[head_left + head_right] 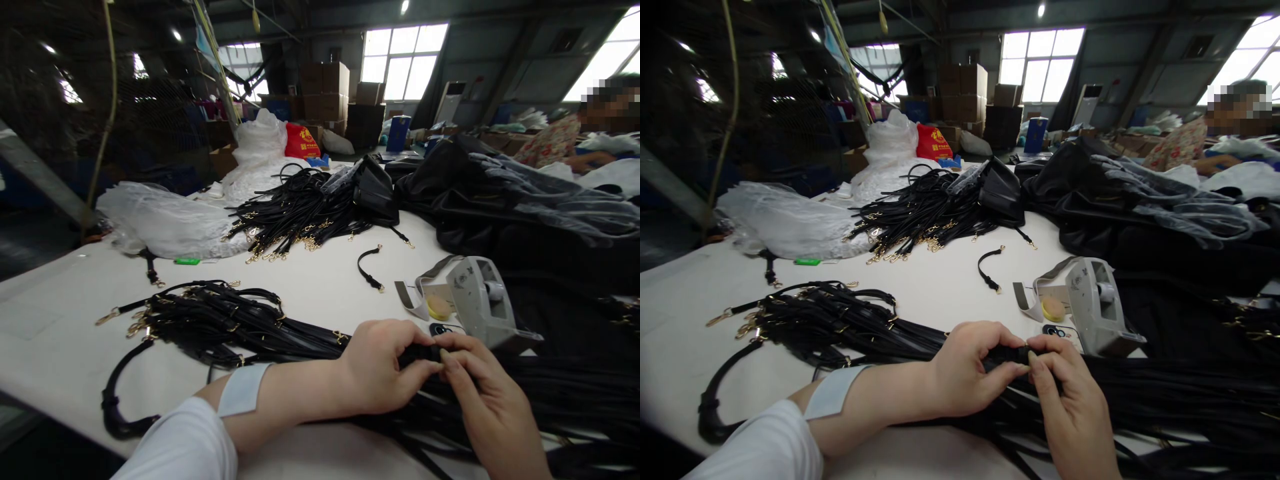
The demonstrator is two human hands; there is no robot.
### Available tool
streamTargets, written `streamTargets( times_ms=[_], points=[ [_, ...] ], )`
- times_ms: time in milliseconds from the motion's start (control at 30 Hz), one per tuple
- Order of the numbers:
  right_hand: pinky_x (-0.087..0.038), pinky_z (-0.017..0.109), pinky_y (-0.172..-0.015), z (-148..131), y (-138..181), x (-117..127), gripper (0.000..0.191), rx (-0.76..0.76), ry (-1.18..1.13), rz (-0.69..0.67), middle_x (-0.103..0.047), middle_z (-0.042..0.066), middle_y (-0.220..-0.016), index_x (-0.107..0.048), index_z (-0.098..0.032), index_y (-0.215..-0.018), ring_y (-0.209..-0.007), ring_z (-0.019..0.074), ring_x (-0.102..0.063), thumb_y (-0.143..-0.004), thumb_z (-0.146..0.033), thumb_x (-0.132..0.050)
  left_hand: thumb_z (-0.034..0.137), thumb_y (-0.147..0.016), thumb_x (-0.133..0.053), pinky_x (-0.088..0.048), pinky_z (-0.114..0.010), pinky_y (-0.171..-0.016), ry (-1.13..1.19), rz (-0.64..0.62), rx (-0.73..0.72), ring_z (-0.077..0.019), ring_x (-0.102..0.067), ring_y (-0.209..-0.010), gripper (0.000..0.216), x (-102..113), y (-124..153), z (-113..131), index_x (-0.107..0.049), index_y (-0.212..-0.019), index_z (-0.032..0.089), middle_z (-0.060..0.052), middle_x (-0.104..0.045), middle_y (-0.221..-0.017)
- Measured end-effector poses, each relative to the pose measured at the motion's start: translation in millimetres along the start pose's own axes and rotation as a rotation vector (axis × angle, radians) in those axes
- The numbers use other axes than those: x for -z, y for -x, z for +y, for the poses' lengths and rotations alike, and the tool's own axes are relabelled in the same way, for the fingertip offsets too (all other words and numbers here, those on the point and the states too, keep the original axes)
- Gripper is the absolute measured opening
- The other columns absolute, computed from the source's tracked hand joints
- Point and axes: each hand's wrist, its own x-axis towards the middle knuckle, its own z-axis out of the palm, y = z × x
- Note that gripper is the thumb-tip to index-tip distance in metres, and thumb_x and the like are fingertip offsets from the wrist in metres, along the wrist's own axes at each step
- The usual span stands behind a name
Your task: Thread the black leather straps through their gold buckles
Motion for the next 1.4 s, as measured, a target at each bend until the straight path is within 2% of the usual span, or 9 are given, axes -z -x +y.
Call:
streamTargets(
  times_ms=[133,367,633,833,933,1000,1067,1200,1400],
  points=[
    [-0.053,0.021,-0.085,2.7,1.4,0.0,0.023,-0.021,-0.015,-0.032,-0.067,0.005,-0.118,-0.068,-0.023,-0.082,-0.107,0.0168,-0.067,-0.099,-0.033,-0.054,0.036,-0.084,-0.073,-0.052,-0.025,-0.067,0.039,-0.01,-0.024,-0.0161,-0.068,-0.068,0.025,1.4,-1.0,-1.0,-0.073,-0.097,0.015,-0.005,-0.076,-0.082],
    [-0.054,0.025,-0.09,-3.4,-1.2,-0.1,0.028,-0.059,-0.112,-0.051,-0.069,0.006,-0.119,-0.071,-0.024,-0.078,-0.11,0.0197,-0.067,-0.098,-0.034,-0.054,0.042,-0.085,-0.073,-0.054,-0.027,-0.074,0.046,-0.091,0.003,-0.0174,-0.069,-0.07,0.031,2.4,0.9,-1.4,-0.074,-0.1,0.015,-0.007,-0.075,-0.081],
    [-0.05,0.018,-0.096,-4.4,-2.4,8.8,0.028,-0.015,-0.162,-0.133,-0.068,0.002,-0.122,-0.069,-0.024,-0.075,-0.115,0.0156,-0.065,-0.098,-0.032,-0.055,0.041,-0.084,-0.073,-0.053,-0.025,-0.074,0.184,-0.154,0.0,-0.018,-0.07,-0.074,0.035,10.0,-2.8,2.5,-0.077,-0.102,0.011,-0.011,-0.077,-0.087],
    [-0.055,0.017,-0.085,-7.2,-3.4,16.7,0.031,0.024,-0.177,-0.174,-0.07,0.004,-0.115,-0.066,-0.023,-0.07,-0.102,0.0151,-0.069,-0.097,-0.032,-0.055,0.039,-0.079,-0.079,-0.049,-0.021,-0.067,0.292,-0.19,0.08,-0.013,-0.064,-0.066,0.033,13.9,-5.0,6.9,-0.078,-0.097,0.012,-0.007,-0.076,-0.081],
    [-0.056,0.018,-0.084,-7.5,-4.4,17.0,0.028,0.02,-0.176,-0.18,-0.069,0.005,-0.116,-0.07,-0.023,-0.075,-0.105,0.0171,-0.069,-0.097,-0.032,-0.055,0.04,-0.078,-0.079,-0.046,-0.021,-0.063,0.284,-0.212,0.108,-0.0108,-0.059,-0.06,0.034,14.0,-6.7,5.4,-0.078,-0.096,0.011,-0.007,-0.075,-0.081],
    [-0.056,0.019,-0.084,-7.6,-4.7,15.5,0.026,0.016,-0.188,-0.186,-0.069,0.006,-0.116,-0.071,-0.024,-0.078,-0.106,0.018,-0.069,-0.097,-0.033,-0.056,0.04,-0.078,-0.079,-0.046,-0.021,-0.063,0.309,-0.23,0.117,-0.0115,-0.06,-0.063,0.034,13.7,-7.5,4.6,-0.077,-0.096,0.012,-0.007,-0.076,-0.084],
    [-0.056,0.019,-0.084,-7.9,-4.1,12.7,0.027,-0.009,-0.206,-0.171,-0.07,0.005,-0.113,-0.07,-0.024,-0.076,-0.104,0.018,-0.069,-0.097,-0.033,-0.056,0.04,-0.078,-0.078,-0.047,-0.021,-0.064,0.33,-0.22,0.11,-0.0121,-0.061,-0.066,0.032,13.2,-7.9,4.7,-0.077,-0.095,0.012,-0.007,-0.075,-0.084],
    [-0.056,0.021,-0.078,-4.9,0.3,5.8,0.032,-0.106,-0.224,-0.094,-0.072,0.005,-0.111,-0.064,-0.022,-0.067,-0.101,0.0201,-0.069,-0.095,-0.037,-0.058,0.039,-0.08,-0.076,-0.043,-0.021,-0.059,0.29,-0.149,0.153,-0.0095,-0.053,-0.059,0.03,11.2,-6.9,7.3,-0.075,-0.092,0.012,-0.004,-0.071,-0.075],
    [-0.051,0.024,-0.092,6.1,5.9,4.7,0.029,-0.191,-0.285,-0.042,-0.068,0.005,-0.123,-0.061,-0.022,-0.07,-0.114,0.0218,-0.065,-0.094,-0.039,-0.062,0.037,-0.081,-0.075,-0.048,-0.023,-0.065,0.337,-0.081,0.235,-0.0133,-0.061,-0.069,0.028,7.2,-4.4,10.1,-0.075,-0.094,0.012,-0.006,-0.073,-0.082]
  ],
)
